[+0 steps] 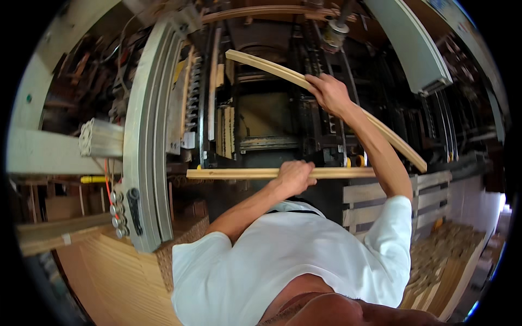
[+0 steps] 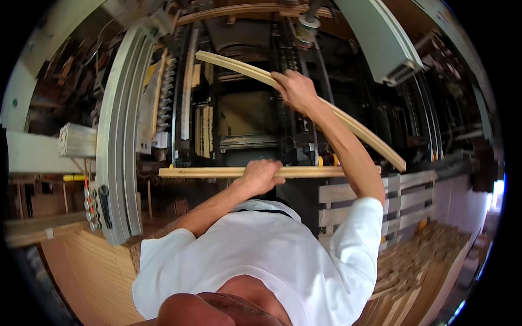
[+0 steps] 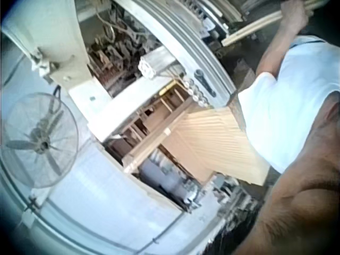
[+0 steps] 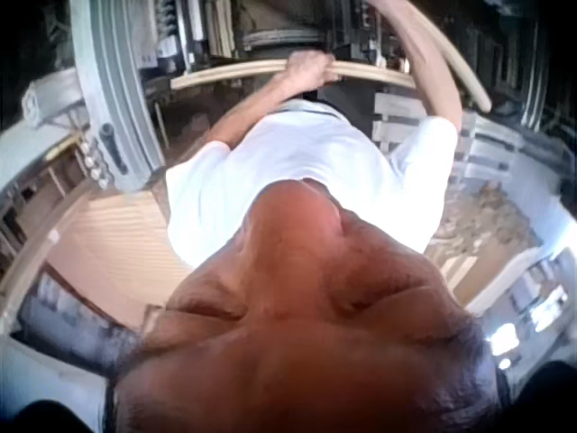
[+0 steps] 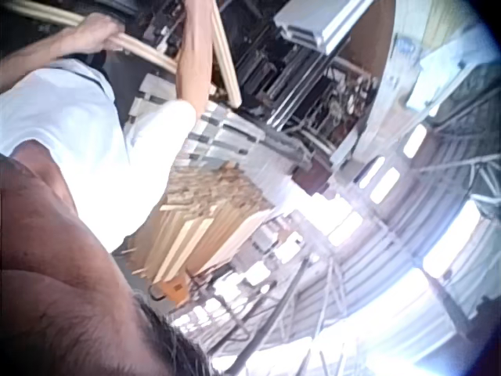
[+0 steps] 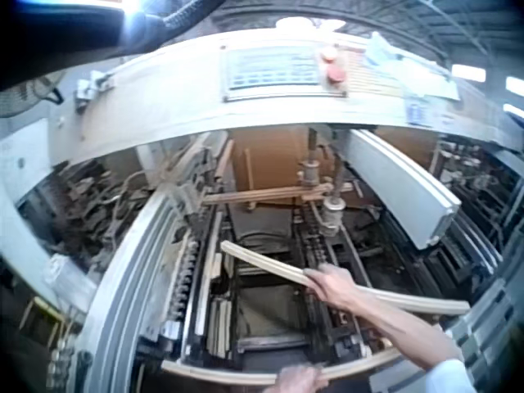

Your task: The person repeatedly picks up thin wooden slats from a machine and stacks them on a nearby pile. The person handles the slats one at a time, placing them in a neat stack throughout the clip.

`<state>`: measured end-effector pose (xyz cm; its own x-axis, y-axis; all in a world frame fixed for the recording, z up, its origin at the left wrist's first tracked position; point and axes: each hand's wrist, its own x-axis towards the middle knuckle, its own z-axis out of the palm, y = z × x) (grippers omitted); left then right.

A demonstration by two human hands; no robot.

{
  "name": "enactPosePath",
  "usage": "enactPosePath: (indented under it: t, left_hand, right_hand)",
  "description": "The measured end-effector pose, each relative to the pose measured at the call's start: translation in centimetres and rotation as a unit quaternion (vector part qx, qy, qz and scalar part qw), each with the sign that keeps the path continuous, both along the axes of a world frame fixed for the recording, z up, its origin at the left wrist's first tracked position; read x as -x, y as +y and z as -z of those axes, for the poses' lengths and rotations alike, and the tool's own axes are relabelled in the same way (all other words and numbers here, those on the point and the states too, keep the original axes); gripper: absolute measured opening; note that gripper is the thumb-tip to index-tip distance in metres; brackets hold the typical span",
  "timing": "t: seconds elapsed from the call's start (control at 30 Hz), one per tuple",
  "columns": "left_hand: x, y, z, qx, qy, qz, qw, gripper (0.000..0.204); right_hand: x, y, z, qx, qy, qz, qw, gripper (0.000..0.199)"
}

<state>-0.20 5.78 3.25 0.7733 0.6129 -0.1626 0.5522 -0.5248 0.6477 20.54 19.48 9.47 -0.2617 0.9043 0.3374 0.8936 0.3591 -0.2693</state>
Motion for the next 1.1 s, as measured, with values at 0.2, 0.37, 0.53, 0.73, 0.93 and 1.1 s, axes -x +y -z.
enactPosePath:
  t: [0.2,0.37,0.53,0.73,0.93,1.1]
  left_hand:
    - [3.5,-4.1,-3.5,0.036,0.038,-0.108,0.993,0.031]
    - [5.4,-6.8,-5.9,0.071,0.076,-0.222,0.970,0.032]
    - [5.4,-9.2,-7.3,0.096,0.087,-0.321,0.938,0.032]
    - [5.6,-10.8,-8.0,0.064,0.067,-0.400,0.912,0.030]
    - [6.3,-12.9,-9.4,0.067,0.072,-0.451,0.887,0.033]
    - [8.9,-16.3,-11.3,0.106,0.055,-0.491,0.863,0.037]
  right_hand:
    - [4.5,13.4,6.9,-0.080,-0.050,-0.107,0.990,0.029]
    - [5.1,19.5,10.5,-0.103,-0.099,-0.029,0.989,0.034]
    - [3.9,22.9,11.0,-0.106,-0.081,-0.010,0.991,0.031]
    - [5.2,23.7,10.7,-0.090,-0.083,-0.015,0.992,0.032]
    - [5.2,23.8,10.5,-0.073,-0.086,-0.023,0.993,0.033]
    - [5.0,24.3,10.8,-0.069,-0.103,-0.003,0.992,0.032]
